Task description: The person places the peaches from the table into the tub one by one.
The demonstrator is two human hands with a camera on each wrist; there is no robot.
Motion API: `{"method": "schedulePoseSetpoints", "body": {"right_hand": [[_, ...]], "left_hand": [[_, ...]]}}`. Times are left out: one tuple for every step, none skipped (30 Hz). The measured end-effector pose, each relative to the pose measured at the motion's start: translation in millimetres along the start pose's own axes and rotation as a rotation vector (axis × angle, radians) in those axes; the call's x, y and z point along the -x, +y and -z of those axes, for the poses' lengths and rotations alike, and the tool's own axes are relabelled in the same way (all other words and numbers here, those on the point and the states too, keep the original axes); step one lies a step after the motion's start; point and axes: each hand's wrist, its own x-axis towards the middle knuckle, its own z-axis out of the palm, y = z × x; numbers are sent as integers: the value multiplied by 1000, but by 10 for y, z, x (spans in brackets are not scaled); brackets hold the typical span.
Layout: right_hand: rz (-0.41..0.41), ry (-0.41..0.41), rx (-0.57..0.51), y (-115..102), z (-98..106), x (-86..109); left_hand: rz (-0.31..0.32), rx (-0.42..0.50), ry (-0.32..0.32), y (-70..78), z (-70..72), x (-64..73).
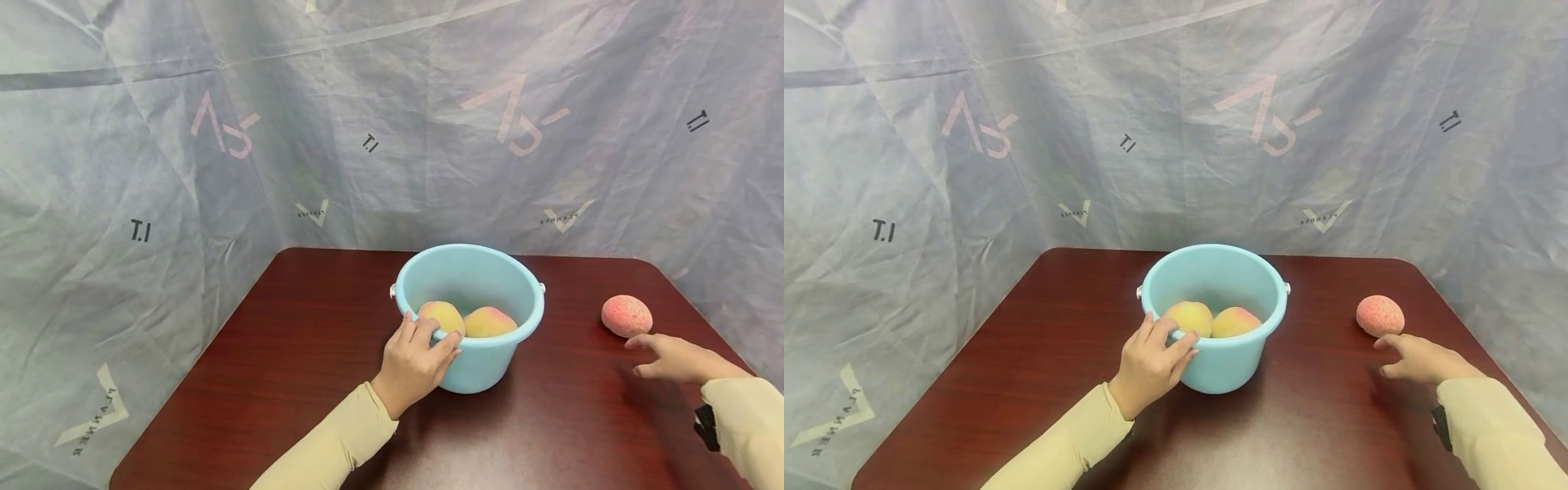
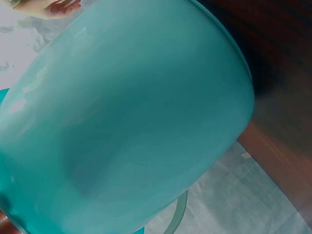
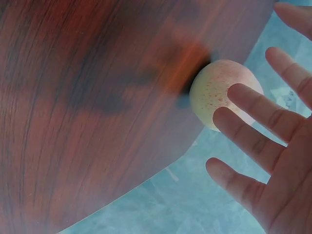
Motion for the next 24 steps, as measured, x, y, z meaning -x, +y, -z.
{"method": "schedulePoseSetpoints", "body": {"right_hand": [[6, 10, 7, -2, -1, -3], [9, 26, 13, -9, -1, -8], [10, 46, 21, -19, -1, -14], [8, 67, 31, -31, 1, -21], [4, 88, 37, -42, 6, -28], [1, 113, 44, -51, 13, -35], [-10, 136, 51, -57, 25, -41], [-30, 150, 50, -64, 39, -46], [-43, 161, 46, -65, 54, -54], [-51, 168, 38, -57, 69, -65], [-53, 174, 27, -45, 83, -77], [-59, 179, 19, -32, 94, -87], [-66, 181, 16, -17, 104, -97], [-72, 182, 15, 0, 112, -107], [-70, 187, 17, 21, 117, -118], [-74, 188, 18, 40, 122, -127], [-83, 189, 23, 57, 126, -135], [-93, 191, 29, 70, 128, -144], [-100, 193, 37, 83, 131, -155], [-107, 193, 40, 95, 136, -165], [-114, 194, 42, 102, 138, -175], [-121, 194, 45, 106, 142, -185], [-127, 195, 48, 107, 146, -196], [-133, 196, 49, 106, 151, -206]], "left_hand": [[0, -1, -1, 0, 3, 0], [2, -2, -1, -1, 6, 0], [3, -3, -1, -1, 9, -1], [5, -4, -2, 0, 13, -3], [5, -4, -4, 0, 15, -6], [6, -1, -6, 2, 18, -8], [6, 2, -9, 4, 21, -12], [5, 5, -12, 5, 22, -14], [4, 8, -16, 8, 24, -17], [3, 10, -21, 8, 24, -21], [1, 13, -26, 9, 23, -24], [0, 15, -31, 10, 24, -26], [-2, 14, -34, 10, 24, -26], [-4, 14, -37, 11, 24, -27], [-4, 12, -40, 13, 25, -24], [-4, 10, -42, 13, 25, -21], [-5, 8, -44, 13, 26, -18], [-5, 7, -44, 13, 27, -15], [-5, 4, -44, 12, 26, -11], [-5, 4, -43, 11, 27, -7], [-6, 3, -44, 11, 26, -4], [-7, 2, -44, 10, 28, -4], [-8, 3, -43, 9, 28, -3], [-9, 3, -41, 8, 28, -3]]}}
